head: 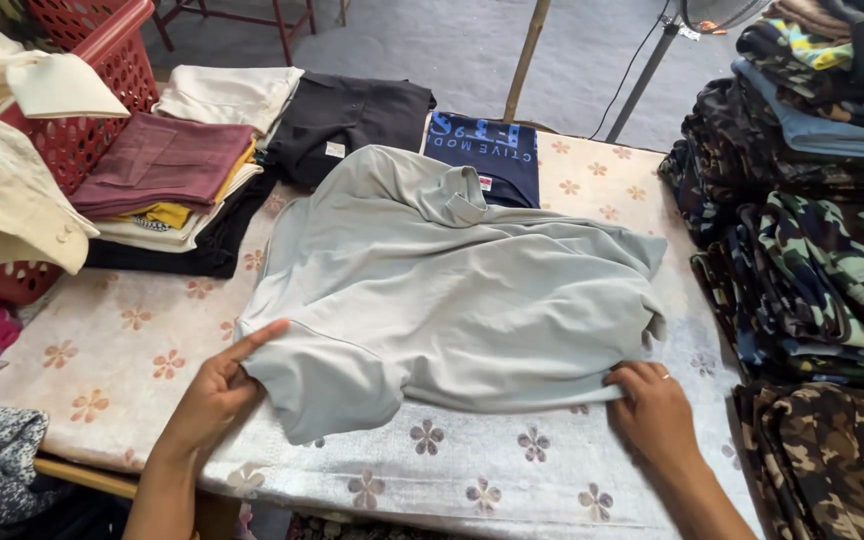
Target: Folding various items of clothing including shirts, trousers, and a polo shirt on a table.
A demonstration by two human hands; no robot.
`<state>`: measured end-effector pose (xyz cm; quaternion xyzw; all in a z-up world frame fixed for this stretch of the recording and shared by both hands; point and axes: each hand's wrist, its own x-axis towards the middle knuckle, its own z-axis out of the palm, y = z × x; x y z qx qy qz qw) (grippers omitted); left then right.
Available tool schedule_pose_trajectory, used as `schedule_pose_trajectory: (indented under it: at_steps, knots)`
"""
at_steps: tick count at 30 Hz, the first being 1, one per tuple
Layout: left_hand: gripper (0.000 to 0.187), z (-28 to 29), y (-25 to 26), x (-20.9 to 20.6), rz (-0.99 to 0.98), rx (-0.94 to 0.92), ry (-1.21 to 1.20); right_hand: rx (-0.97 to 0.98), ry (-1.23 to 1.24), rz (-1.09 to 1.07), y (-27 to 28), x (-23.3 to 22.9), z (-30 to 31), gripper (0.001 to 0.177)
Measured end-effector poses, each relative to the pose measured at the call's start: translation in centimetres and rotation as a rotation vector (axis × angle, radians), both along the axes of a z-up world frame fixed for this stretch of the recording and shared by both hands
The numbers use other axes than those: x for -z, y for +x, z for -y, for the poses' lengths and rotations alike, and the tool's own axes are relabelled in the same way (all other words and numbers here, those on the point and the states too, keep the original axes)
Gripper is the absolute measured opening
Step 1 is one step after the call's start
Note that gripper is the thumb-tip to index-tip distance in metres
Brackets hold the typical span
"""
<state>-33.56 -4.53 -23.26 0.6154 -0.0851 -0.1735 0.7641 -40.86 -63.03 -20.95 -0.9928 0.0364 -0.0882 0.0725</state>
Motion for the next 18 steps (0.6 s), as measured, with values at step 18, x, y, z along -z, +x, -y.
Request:
schedule_pose_trajectory:
  at_steps: [18]
  knots:
    - [0.033,-1.2,3.3,-7.4,0.746,-0.138,0.863,0.262,0.574,-0.039,-2.7,-6.9,10.4,0.018]
